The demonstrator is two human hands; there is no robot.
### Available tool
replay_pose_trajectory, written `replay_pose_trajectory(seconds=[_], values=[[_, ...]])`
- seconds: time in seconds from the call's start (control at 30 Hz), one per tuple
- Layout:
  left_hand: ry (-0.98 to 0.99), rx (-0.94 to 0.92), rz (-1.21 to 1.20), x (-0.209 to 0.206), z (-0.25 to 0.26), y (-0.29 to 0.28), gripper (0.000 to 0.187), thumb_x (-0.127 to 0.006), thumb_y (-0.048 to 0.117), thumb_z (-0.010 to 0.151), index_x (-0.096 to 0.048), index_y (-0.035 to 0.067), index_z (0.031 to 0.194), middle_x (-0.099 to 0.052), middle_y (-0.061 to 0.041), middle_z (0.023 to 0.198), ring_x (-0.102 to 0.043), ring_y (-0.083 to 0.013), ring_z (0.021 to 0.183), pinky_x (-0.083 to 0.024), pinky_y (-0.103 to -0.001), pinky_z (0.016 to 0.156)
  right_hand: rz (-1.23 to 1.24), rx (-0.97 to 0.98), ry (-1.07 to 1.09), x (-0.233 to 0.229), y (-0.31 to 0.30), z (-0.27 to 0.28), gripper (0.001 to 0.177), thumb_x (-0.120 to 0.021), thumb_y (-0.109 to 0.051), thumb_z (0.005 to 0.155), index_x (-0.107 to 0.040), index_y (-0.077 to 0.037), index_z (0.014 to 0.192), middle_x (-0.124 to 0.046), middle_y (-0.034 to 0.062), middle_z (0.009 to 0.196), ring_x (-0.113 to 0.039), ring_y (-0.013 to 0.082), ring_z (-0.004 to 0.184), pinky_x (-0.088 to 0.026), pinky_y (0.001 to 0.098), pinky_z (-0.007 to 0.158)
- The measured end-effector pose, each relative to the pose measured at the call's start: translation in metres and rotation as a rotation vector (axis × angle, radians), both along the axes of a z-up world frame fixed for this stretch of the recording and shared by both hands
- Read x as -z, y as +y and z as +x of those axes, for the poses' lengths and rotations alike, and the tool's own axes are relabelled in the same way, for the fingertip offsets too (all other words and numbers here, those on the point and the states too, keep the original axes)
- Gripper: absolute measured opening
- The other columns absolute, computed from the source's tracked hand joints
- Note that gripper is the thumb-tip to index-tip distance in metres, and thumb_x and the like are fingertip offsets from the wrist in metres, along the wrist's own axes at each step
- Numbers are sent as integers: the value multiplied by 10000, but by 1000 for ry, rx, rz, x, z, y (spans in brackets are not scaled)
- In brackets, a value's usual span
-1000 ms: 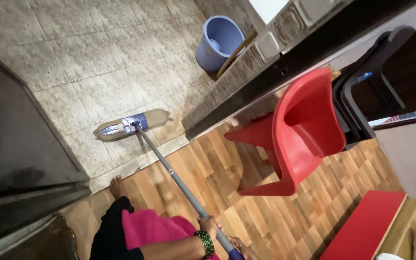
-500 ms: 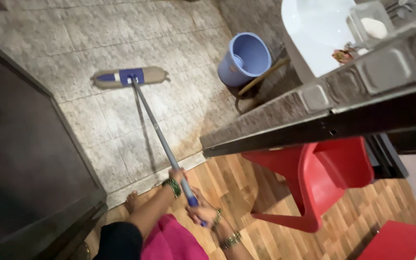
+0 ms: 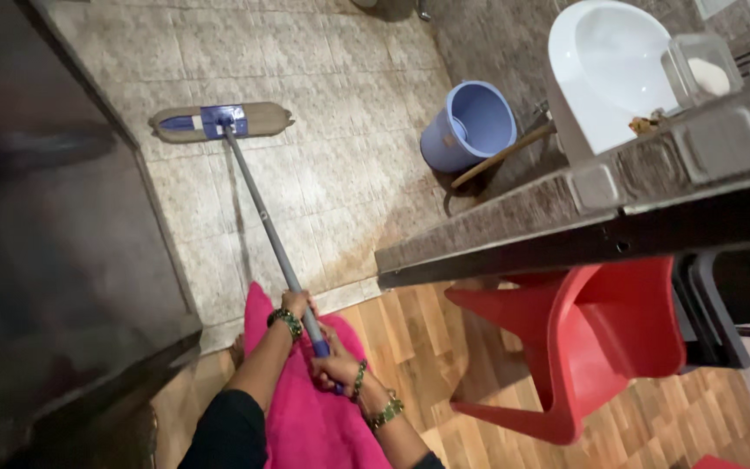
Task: The person mops a tiled floor using a flat mop, moving it across the surface and around furniture.
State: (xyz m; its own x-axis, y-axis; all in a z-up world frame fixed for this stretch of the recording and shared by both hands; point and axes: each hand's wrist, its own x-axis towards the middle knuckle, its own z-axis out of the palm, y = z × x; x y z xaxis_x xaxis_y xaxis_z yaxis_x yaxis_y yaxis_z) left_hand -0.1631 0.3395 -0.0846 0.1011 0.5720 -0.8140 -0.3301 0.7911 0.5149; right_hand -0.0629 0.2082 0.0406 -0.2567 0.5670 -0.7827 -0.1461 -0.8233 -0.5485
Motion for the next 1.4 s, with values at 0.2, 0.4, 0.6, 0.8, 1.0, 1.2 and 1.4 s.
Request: replay_pose_trajectory(seconds=[0.2,0.4,0.6,0.8,1.0,1.2,1.4], values=[[-349,-149,-152,-21,22,-154,146,-597,-30,912,-492,33,991,-629,-130,915,-719,-307,813,-656,-517,711,-11,-49,-10,-51,-137,42,927,-577,78,878,-201,-323,1625,-512,3,673,-449,76,441,-345,228,352],[-578,-60,-223,-53,94,-313,88,-567,80,933,-480,73,948,-586,-181,831,-639,-300,632,-588,-473,592,-1,35,102,-165,-268,109,1021,-584,150,770,-245,-280,1632,-604,64,880,-464,86,454,-362,221,394],[-359,-87,-400,-109,139,-372,186,-552,62,938,-427,121,1061,-536,-94,812,-610,-244,626,-593,-455,614,-3,-145,-8,-165,-329,168,670,-543,167,790,-599,-100,1402,-636,76,1025,-656,100,917,-521,210,843],[-236,-100,-429,-125,126,-333,250,-486,51,934,-334,181,1083,-497,-103,790,-548,-252,568,-536,-477,559,140,-185,149,-102,-325,187,378,-530,131,832,-637,-9,1167,-640,72,1040,-606,108,907,-457,201,819],[-299,-70,-300,-66,101,-249,167,-376,192,992,-464,84,1084,-488,-103,704,-550,-249,513,-525,-450,474,95,-50,129,-93,-227,129,446,-596,199,719,-611,-56,1086,-624,49,957,-574,88,734,-424,217,549],[-187,-32,-77,-25,41,-94,84,-515,132,964,-512,70,908,-521,-96,610,-559,-259,497,-505,-441,472,3,187,140,-114,-70,42,419,-540,190,761,-607,-36,1108,-612,64,910,-429,84,419,-325,236,329],[154,-149,25,12,-34,83,132,-685,116,880,-585,31,871,-646,-132,677,-605,-234,483,-500,-392,418,82,289,222,-81,79,-48,868,-572,141,857,-384,-377,1529,-605,86,931,-499,67,522,-431,193,431]])
